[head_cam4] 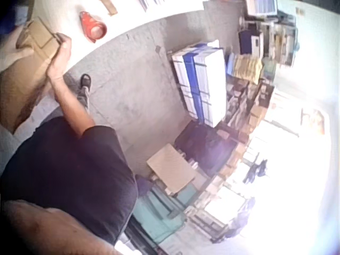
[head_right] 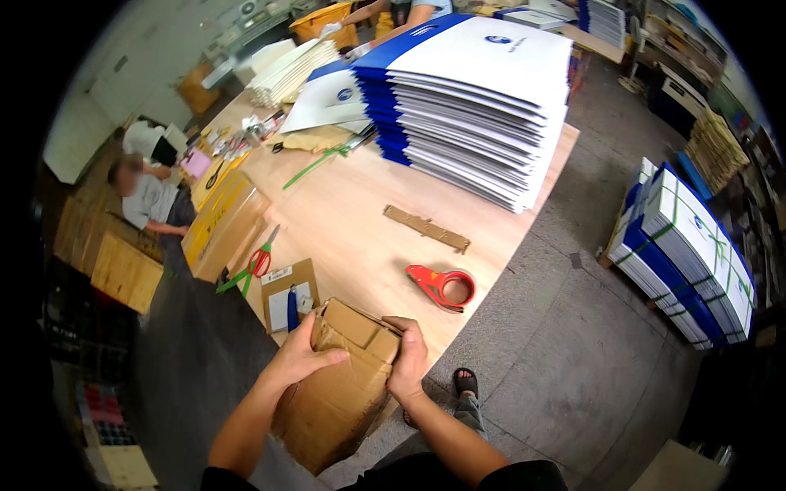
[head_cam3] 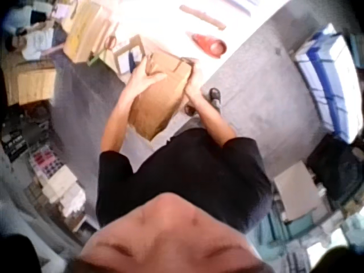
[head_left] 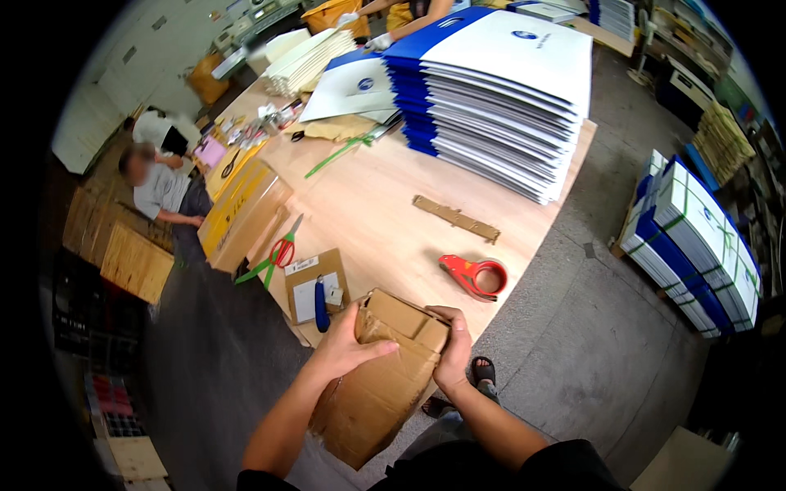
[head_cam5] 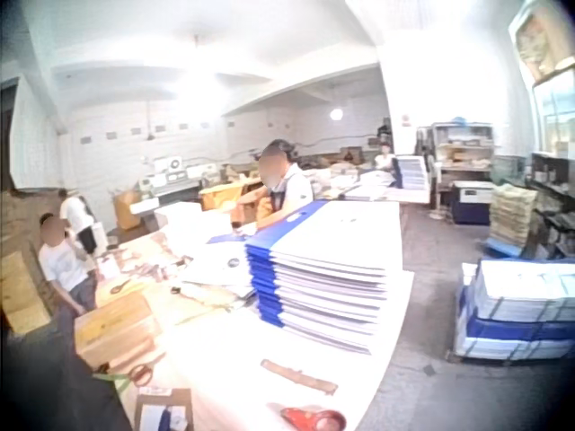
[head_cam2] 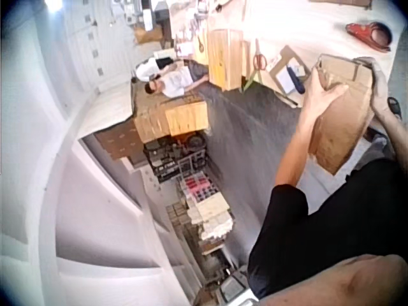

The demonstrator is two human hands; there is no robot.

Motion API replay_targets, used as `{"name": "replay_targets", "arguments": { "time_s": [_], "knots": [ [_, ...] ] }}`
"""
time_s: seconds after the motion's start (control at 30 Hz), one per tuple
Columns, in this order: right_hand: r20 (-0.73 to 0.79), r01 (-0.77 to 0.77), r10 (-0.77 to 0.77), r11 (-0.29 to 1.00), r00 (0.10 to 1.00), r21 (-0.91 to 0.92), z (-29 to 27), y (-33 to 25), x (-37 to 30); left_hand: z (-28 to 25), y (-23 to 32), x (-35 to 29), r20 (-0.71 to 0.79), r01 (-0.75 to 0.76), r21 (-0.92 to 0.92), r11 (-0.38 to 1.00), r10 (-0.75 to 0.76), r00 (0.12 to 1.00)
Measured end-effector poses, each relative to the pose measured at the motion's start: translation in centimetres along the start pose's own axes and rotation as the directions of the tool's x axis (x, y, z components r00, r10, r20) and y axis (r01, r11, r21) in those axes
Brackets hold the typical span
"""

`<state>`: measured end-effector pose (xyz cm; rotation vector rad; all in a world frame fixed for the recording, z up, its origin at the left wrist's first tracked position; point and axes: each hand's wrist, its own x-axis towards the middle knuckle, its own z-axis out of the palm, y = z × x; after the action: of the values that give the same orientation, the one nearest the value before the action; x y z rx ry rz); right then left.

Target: The person packs items into a cardboard box, places a shipping label inside, and seals the box with packing tape using a handheld dispenser. The person then moves the sealed box to the side.

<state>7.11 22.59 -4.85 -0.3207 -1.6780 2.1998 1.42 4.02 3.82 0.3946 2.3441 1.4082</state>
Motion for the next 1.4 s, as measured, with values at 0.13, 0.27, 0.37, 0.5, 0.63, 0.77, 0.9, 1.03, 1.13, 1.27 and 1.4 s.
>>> {"name": "replay_targets", "arguments": {
  "time_s": [0.13,0.27,0.37,0.5,0.63,0.77,0.9,1.03,1.13,1.27,1.4],
  "knots": [
    [0.251,-0.152,0.122,0.983,0.960,0.105,-2.3,0.7,2.0,0.1,0.9,-0.3,-0.060,0.022,-0.010,1.000,-0.023,0.998],
    [0.443,-0.381,0.390,0.918,0.807,-0.114,-9.1,3.0,4.4,-1.0,2.5,-6.6,-0.191,-0.055,0.380,0.923,0.137,0.972],
    [0.483,-0.422,0.489,0.872,0.727,-0.248,-11.8,4.9,3.6,-2.9,-5.3,-15.5,-0.520,0.057,-0.219,0.974,-0.166,0.838],
    [0.719,-0.263,0.335,0.940,0.609,-0.216,-12.1,6.1,4.5,1.8,-14.1,-21.1,-0.453,-0.279,-0.882,0.380,-0.521,0.723],
    [0.722,-0.179,0.336,0.941,0.605,-0.288,-10.6,5.3,4.0,6.9,-16.6,-19.8,-0.246,-0.130,-0.965,0.226,-0.627,0.739],
    [0.585,-0.173,0.378,0.911,0.718,-0.376,-12.0,1.2,0.0,3.8,-16.8,-17.8,-0.141,0.054,-0.961,0.272,-0.645,0.751],
    [0.295,-0.037,0.322,0.729,0.900,-0.684,-12.1,-4.5,-7.0,0.5,-18.6,-13.8,-0.006,0.272,-0.909,0.315,-0.662,0.749],
    [0.101,-0.126,0.299,0.652,0.949,-0.748,-11.0,-7.0,-10.6,-1.0,-20.4,-10.3,0.058,0.412,-0.845,0.342,-0.706,0.706],
    [-0.022,-0.194,0.282,0.600,0.959,-0.776,-10.8,-6.9,-12.6,-1.5,-20.2,-7.0,0.076,0.493,-0.791,0.363,-0.741,0.667],
    [-0.079,-0.170,0.177,0.591,0.981,-0.789,-10.1,-5.8,-15.7,-2.1,-13.7,-3.6,0.225,0.393,-0.702,0.594,-0.339,0.913],
    [-0.018,-0.445,0.474,0.812,0.880,-0.378,-10.9,-5.7,-17.4,-3.8,-11.4,-0.8,0.263,0.469,-0.538,0.700,-0.390,0.883]
  ]
}}
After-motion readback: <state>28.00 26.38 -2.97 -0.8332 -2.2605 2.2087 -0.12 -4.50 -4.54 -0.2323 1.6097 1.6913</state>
